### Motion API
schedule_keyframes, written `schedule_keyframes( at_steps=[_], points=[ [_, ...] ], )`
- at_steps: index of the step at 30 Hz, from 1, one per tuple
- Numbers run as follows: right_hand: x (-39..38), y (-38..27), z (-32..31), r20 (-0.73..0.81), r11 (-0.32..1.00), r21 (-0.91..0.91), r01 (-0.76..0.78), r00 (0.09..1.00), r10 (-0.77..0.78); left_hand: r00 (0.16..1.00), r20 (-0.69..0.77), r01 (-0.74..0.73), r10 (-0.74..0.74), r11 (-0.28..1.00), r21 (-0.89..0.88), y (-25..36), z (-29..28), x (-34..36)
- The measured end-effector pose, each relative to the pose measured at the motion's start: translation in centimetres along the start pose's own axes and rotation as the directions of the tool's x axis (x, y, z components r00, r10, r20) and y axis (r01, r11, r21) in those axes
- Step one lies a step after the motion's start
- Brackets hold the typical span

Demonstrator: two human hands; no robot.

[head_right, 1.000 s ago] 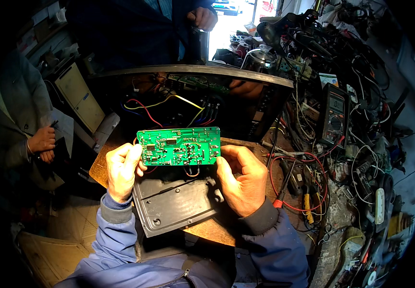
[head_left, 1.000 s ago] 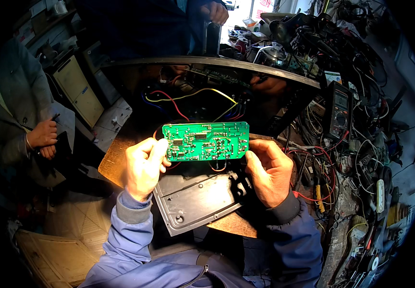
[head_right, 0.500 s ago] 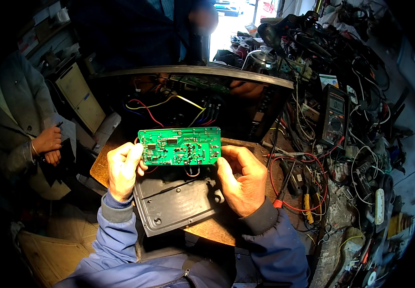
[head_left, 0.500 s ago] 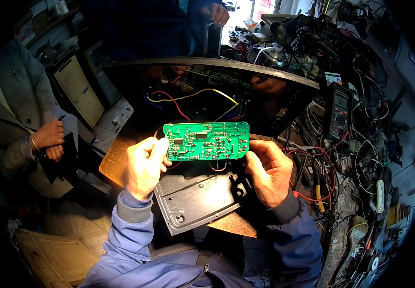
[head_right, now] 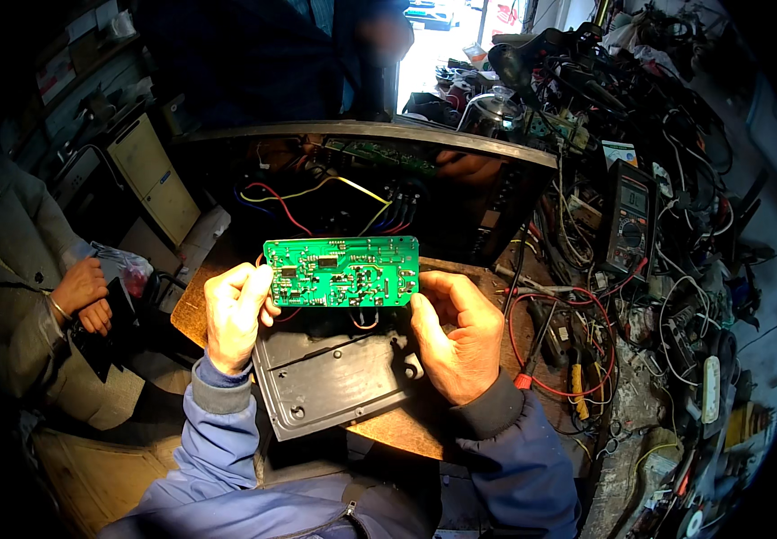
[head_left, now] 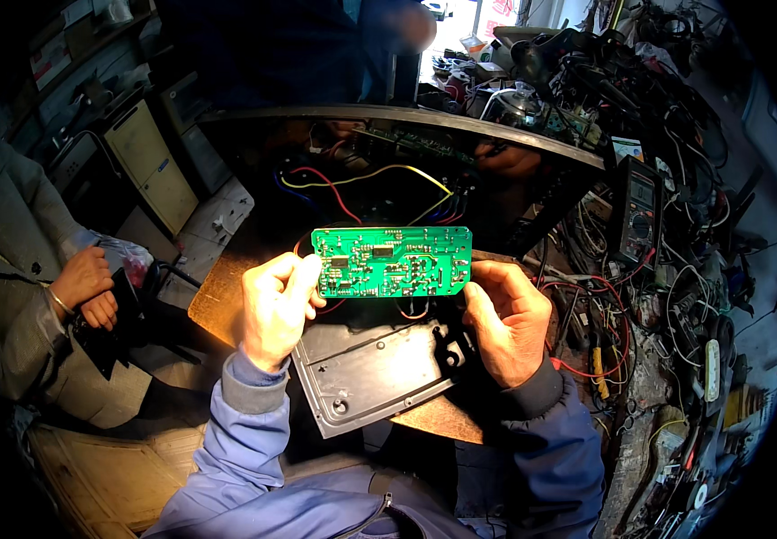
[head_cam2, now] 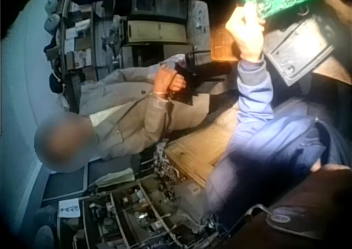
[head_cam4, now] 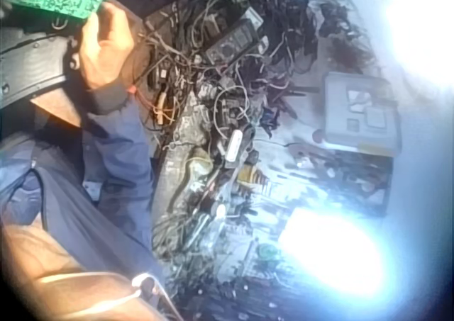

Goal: The person disassembles an induction cooktop, removes the control panel, and uses a test pen to check the circuit board. They inspect the board and wires while seated on the floor in a cluttered workshop.

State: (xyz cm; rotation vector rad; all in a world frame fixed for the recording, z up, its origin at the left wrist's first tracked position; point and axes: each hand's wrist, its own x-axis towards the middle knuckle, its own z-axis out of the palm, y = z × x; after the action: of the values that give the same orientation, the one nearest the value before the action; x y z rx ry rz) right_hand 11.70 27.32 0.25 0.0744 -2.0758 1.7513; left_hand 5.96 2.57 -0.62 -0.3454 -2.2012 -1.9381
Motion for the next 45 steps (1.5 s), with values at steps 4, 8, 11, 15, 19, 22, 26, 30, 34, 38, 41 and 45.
schedule_keyframes(
  at_steps=[4,8,11,15,19,22,26,30,34,38,41,45],
  points=[
    [0.0,0.2,-0.1,0.004,1.000,0.008,0.003,1.000,-0.003,1.000,0.004,0.003,-0.003,1.000,-0.008,0.0,0.1,0.0],
    [-0.1,0.1,-0.1,0.003,1.000,-0.014,0.011,1.000,-0.011,1.000,0.004,-0.005,0.005,1.000,-0.007,-0.1,0.0,0.0],
    [0.1,0.3,0.0,0.011,1.000,-0.009,0.003,1.000,-0.003,1.000,-0.008,0.002,-0.002,1.000,-0.005,0.0,0.0,-0.1],
    [0.1,0.2,-0.1,0.007,1.000,-0.007,0.008,1.000,-0.008,1.000,-0.006,-0.010,0.010,1.000,-0.004,-0.1,0.1,0.1],
    [0.2,0.0,-0.1,0.000,1.000,-0.006,0.014,1.000,-0.014,1.000,-0.002,-0.017,0.017,1.000,-0.010,-0.2,0.1,0.2],
    [0.2,0.0,-0.1,-0.001,1.000,-0.001,0.010,1.000,-0.010,1.000,-0.004,-0.009,0.009,1.000,-0.008,-0.3,0.1,0.2],
    [0.1,0.2,0.0,0.001,1.000,-0.008,0.007,1.000,-0.007,1.000,-0.015,0.009,-0.009,1.000,-0.009,0.2,0.1,-0.1],
    [-0.1,0.2,0.1,-0.009,1.000,0.009,0.009,1.000,-0.009,1.000,-0.015,0.012,-0.012,1.000,-0.001,0.0,-0.1,-0.1],
    [-0.3,0.0,-0.7,-0.029,0.997,-0.063,0.050,0.998,-0.052,1.000,-0.008,0.003,-0.003,1.000,-0.002,0.4,0.9,0.3],
    [0.6,0.6,-0.9,-0.056,0.949,-0.210,0.233,0.967,-0.250,0.998,-0.030,-0.053,0.055,0.997,0.062,-1.3,0.1,0.1],
    [0.9,0.6,-1.0,-0.126,0.951,-0.196,0.238,0.956,-0.265,0.992,-0.004,-0.125,0.126,0.991,0.052,-2.8,-1.0,0.2],
    [-2.4,-2.6,-3.9,-0.166,0.887,-0.371,0.274,0.920,-0.354,0.985,0.083,-0.156,0.153,0.987,0.030,-3.1,-0.4,0.7]
  ],
)
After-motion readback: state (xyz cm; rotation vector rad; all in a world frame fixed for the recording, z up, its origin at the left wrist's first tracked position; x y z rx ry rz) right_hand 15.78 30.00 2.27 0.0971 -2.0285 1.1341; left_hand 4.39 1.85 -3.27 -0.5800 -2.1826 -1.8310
